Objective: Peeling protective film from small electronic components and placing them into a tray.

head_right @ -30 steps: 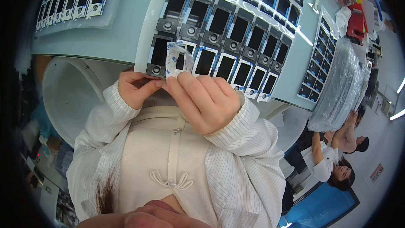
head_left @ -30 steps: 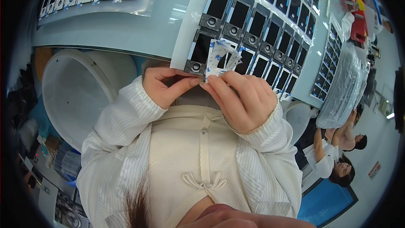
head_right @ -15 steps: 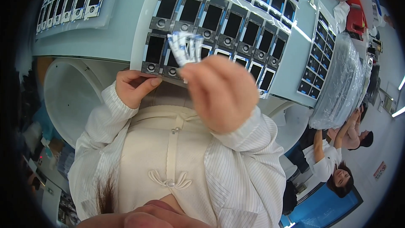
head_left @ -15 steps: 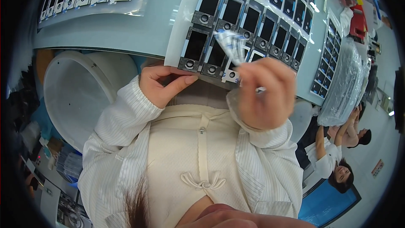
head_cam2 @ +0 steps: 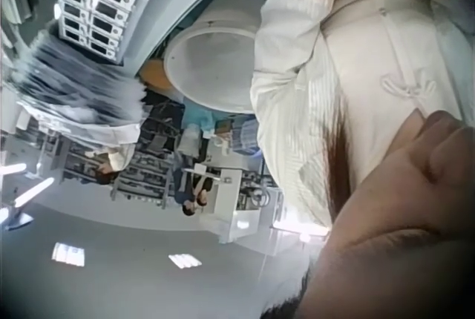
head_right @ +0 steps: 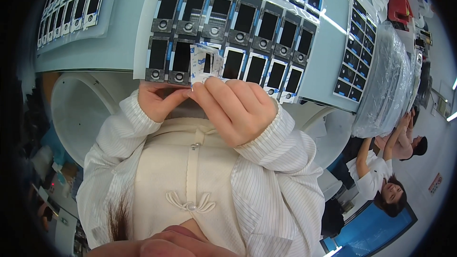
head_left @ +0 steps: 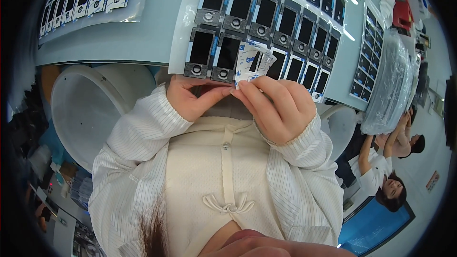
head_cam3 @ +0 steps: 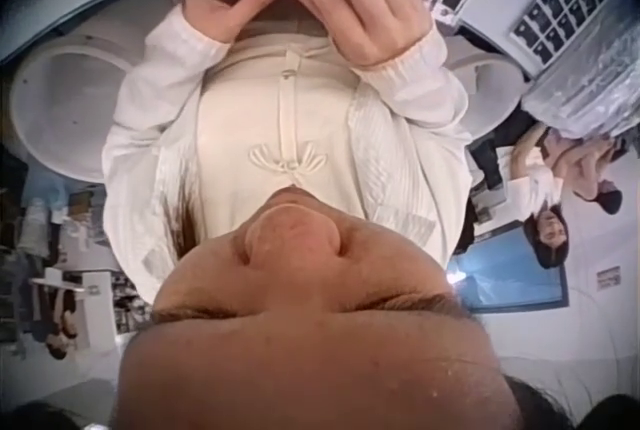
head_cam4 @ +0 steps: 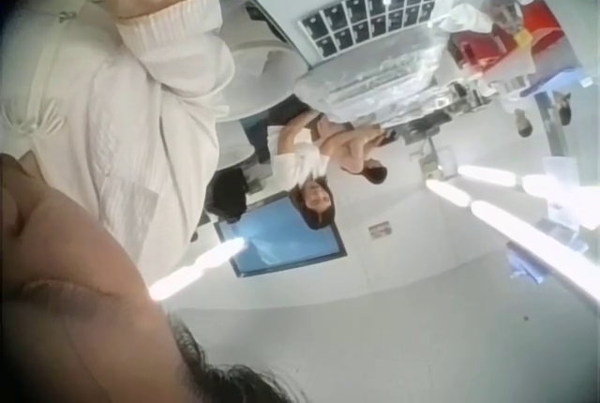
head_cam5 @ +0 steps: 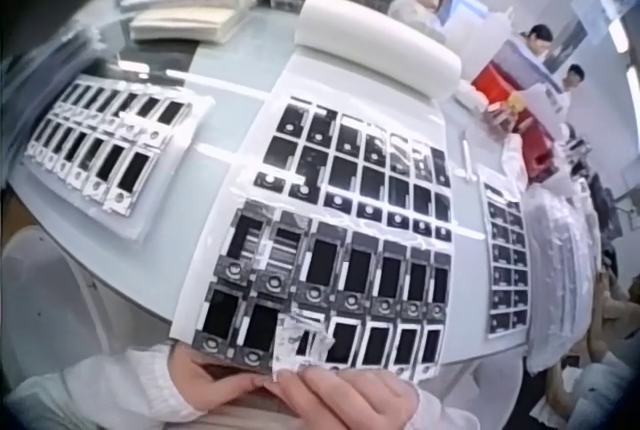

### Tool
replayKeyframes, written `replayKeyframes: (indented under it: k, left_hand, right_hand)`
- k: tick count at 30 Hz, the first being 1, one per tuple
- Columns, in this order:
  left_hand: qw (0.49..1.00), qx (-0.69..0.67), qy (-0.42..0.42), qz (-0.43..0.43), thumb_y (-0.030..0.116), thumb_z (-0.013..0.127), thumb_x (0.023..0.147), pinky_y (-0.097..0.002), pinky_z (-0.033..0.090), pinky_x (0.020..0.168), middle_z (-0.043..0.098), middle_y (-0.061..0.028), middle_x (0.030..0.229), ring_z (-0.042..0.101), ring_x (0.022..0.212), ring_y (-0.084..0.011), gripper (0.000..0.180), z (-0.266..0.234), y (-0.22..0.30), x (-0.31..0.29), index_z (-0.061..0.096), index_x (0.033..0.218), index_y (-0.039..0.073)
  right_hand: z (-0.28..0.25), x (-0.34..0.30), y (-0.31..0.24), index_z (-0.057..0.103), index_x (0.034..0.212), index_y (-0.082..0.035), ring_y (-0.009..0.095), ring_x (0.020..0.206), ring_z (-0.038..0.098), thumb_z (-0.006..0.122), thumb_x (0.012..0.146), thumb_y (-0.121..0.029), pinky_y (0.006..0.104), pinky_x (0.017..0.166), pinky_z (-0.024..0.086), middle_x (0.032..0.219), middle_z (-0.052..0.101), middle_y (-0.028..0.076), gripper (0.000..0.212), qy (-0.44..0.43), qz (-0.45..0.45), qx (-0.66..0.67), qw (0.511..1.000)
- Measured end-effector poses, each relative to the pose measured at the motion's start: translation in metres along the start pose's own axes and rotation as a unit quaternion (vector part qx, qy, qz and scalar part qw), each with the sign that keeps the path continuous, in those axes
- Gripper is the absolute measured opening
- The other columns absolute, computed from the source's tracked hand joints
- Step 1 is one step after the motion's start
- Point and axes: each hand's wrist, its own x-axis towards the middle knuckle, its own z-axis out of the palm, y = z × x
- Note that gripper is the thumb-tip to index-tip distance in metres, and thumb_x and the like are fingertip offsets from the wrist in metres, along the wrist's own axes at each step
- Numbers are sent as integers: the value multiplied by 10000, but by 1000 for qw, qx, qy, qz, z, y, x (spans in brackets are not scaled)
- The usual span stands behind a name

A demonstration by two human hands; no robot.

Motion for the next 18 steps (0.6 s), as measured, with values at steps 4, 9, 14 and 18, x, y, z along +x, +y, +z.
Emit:
replayKeyframes:
  k: [4,9,14,18]
  left_hand:
    - [998,-35,32,-33,-8,648,795,-284,496,822,673,-80,954,627,888,-148,215,1,-6,0,657,1006,30]
    - [999,-28,24,-30,-41,638,791,-300,477,842,663,-80,962,605,915,-148,228,2,0,1,648,1008,30]
    - [1000,-3,29,-11,84,686,797,-257,503,779,680,-56,920,633,825,-122,199,4,4,-1,676,991,42]
    - [997,18,-8,-77,125,701,792,-223,483,736,667,-29,864,603,769,-95,212,5,8,-3,680,988,49]
  right_hand:
    - [-3,5,1,663,875,-43,162,650,560,781,619,-71,258,521,444,829,593,41,283,-2,-1,4,1000]
    - [-6,8,6,652,854,-35,180,654,561,756,650,-36,255,531,443,827,593,53,229,-29,21,45,998]
    - [-14,2,11,621,852,-10,189,662,561,701,727,1,244,567,449,813,586,93,149,136,125,85,979]
    - [-26,-11,11,631,857,-22,183,681,574,717,720,-21,258,567,455,821,592,85,162,213,188,53,957]
